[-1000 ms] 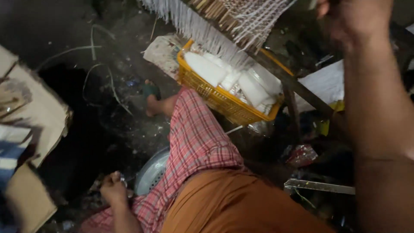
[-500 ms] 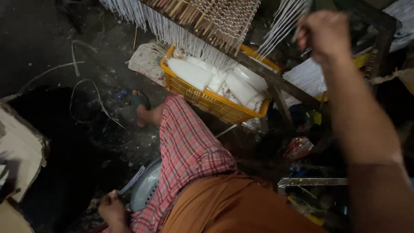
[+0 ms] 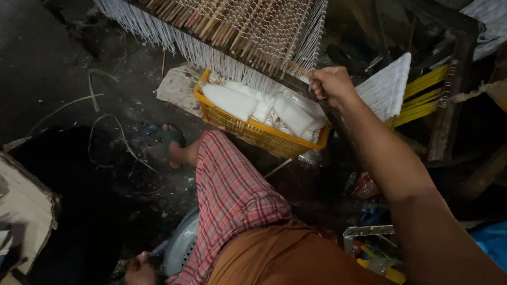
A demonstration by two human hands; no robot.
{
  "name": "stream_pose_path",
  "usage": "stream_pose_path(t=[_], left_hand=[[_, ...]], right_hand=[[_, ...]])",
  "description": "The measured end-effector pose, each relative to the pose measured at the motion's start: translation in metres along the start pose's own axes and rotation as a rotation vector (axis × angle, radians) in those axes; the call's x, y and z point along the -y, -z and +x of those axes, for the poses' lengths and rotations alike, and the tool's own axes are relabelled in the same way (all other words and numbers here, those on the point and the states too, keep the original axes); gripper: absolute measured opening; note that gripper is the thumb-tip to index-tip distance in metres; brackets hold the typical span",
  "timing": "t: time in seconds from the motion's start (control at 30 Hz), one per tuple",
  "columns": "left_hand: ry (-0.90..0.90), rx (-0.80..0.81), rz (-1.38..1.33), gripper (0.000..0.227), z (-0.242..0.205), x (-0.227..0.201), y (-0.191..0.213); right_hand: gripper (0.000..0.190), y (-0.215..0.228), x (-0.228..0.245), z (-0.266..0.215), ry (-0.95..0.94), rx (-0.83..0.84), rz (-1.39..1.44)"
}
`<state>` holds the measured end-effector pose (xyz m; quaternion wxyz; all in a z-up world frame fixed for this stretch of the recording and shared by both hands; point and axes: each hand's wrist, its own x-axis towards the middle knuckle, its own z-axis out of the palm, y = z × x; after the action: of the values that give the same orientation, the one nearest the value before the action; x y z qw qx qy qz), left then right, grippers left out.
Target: Assembling a mop by wrapping string around a wooden handle to secure white fringe material
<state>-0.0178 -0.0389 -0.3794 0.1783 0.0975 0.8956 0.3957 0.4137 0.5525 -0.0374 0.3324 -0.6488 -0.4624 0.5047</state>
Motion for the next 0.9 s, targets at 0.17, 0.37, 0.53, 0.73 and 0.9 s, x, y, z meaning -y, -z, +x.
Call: stream_pose_path(t=[0.17,0.37,0.53,0.73,0.9], left_hand=[[0.118,-0.009,0.017,0.020,-0.005,-0.011,0.007],[0.072,-0.016,0.279,0.031,-0.002,-0.010,0.009],[-0.078,0.042,0.307,0.028,0.006,0.007,0.015],[0.126,0.080,-0.069,0.032,-0.008,-0.017,0.012],[0.170,0.051,-0.034,0.021,-0.006,-0.015,0.012]], right_hand=[[0.022,-0.009,0.011,0.000,-0.014,-0.006,-0.020],[0.018,-0.016,0.020,0.010,-0.002,0.003,0.009],[0.014,-0.023,0.021,0.019,-0.050,0.018,-0.217],[0.030,-0.031,0.020,0.033,-0.046,0.084,-0.334],[0.018,-0.013,-0.015,0.072,0.344,-0.003,-0.563]])
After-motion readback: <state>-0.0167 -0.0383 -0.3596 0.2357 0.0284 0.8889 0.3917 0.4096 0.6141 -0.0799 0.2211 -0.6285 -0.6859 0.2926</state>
